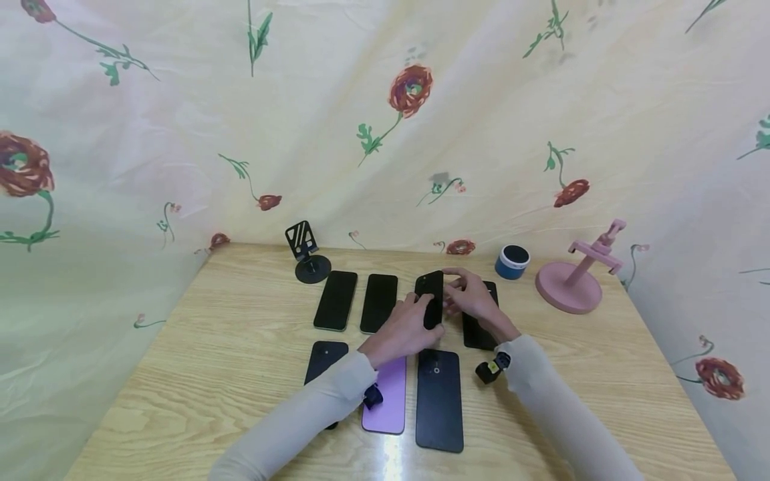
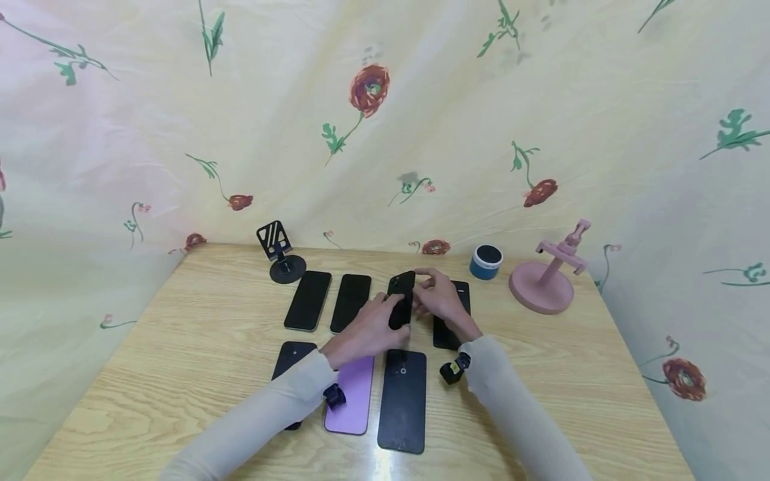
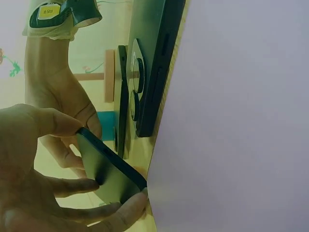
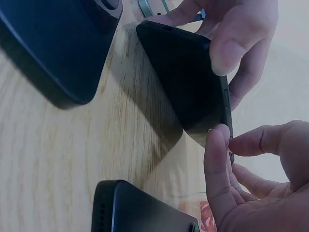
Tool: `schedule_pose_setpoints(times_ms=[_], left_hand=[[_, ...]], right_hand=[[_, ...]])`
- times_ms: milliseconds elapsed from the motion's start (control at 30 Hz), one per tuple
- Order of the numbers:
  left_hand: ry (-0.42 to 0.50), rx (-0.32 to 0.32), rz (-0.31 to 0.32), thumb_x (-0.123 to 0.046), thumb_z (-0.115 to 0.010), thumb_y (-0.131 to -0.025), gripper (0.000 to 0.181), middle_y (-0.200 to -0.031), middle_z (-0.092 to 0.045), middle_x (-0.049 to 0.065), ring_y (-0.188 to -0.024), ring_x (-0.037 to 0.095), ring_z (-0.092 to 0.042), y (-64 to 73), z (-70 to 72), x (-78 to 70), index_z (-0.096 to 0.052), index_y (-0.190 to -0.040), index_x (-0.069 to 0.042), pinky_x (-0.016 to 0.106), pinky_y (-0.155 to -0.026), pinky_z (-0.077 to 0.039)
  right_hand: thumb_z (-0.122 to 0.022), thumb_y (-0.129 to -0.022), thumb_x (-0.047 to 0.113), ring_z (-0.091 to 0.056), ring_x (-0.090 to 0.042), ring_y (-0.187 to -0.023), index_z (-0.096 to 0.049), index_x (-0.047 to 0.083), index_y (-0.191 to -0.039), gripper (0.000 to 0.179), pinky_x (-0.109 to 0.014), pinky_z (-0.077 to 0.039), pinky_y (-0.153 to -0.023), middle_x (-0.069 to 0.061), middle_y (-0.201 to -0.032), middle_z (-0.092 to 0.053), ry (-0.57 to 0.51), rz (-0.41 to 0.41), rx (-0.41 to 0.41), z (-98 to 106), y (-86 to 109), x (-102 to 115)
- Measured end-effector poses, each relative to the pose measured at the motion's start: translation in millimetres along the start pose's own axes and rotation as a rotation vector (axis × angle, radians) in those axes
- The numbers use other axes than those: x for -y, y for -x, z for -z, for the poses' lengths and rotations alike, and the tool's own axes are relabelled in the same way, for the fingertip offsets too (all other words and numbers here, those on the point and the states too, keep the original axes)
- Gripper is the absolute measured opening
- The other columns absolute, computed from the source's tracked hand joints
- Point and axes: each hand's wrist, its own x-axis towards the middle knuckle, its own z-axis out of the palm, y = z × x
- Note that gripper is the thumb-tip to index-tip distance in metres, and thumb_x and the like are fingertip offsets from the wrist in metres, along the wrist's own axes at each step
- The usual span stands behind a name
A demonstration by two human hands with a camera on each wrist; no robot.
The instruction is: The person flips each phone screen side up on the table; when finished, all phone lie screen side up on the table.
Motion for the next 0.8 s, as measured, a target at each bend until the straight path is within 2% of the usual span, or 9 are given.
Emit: schedule_pose_setpoints(times_ms=[367, 567, 800], left_hand=[[0.066, -0.031, -0.017, -0.04, -0.061, -0.099, 0.07, -0.144, -0.052, 0.016, -0.11, 0.03, -0.06, 1.1, 1.2, 4.0, -0.035, -0.161, -0.017, 0.042, -0.088, -0.055], [0.156, -0.023, -0.038, -0.037, -0.059, -0.101, 0.069, -0.14, -0.053, 0.014, -0.096, 0.024, -0.059, 1.3, 2.3, 6.1, -0.032, -0.162, -0.017, 0.031, -0.071, -0.052], [0.248, -0.048, -0.079, -0.03, -0.06, -0.102, 0.065, -0.141, -0.056, 0.012, -0.099, 0.019, -0.059, 1.0, 3.7, 4.5, -0.034, -0.16, -0.012, 0.028, -0.071, -0.051]], right_hand=[[-0.049, -0.108, 0.008, -0.077, -0.025, -0.092, -0.031, 0.003, -0.161, 0.056, -0.04, -0.064, -0.081, -0.034, -0.134, -0.063, -0.067, 0.025, 0.067, -2, 2.1, -3], [-0.049, -0.108, 0.007, -0.076, -0.02, -0.089, -0.027, 0.004, -0.163, 0.059, -0.038, -0.064, -0.081, -0.034, -0.133, -0.064, -0.081, 0.02, 0.114, -5, 3.1, -5], [-0.048, -0.107, 0.006, -0.077, -0.025, -0.098, -0.031, 0.005, -0.162, 0.057, -0.034, -0.063, -0.08, -0.033, -0.133, -0.064, -0.055, 0.026, 0.158, -9, 5.9, -12]])
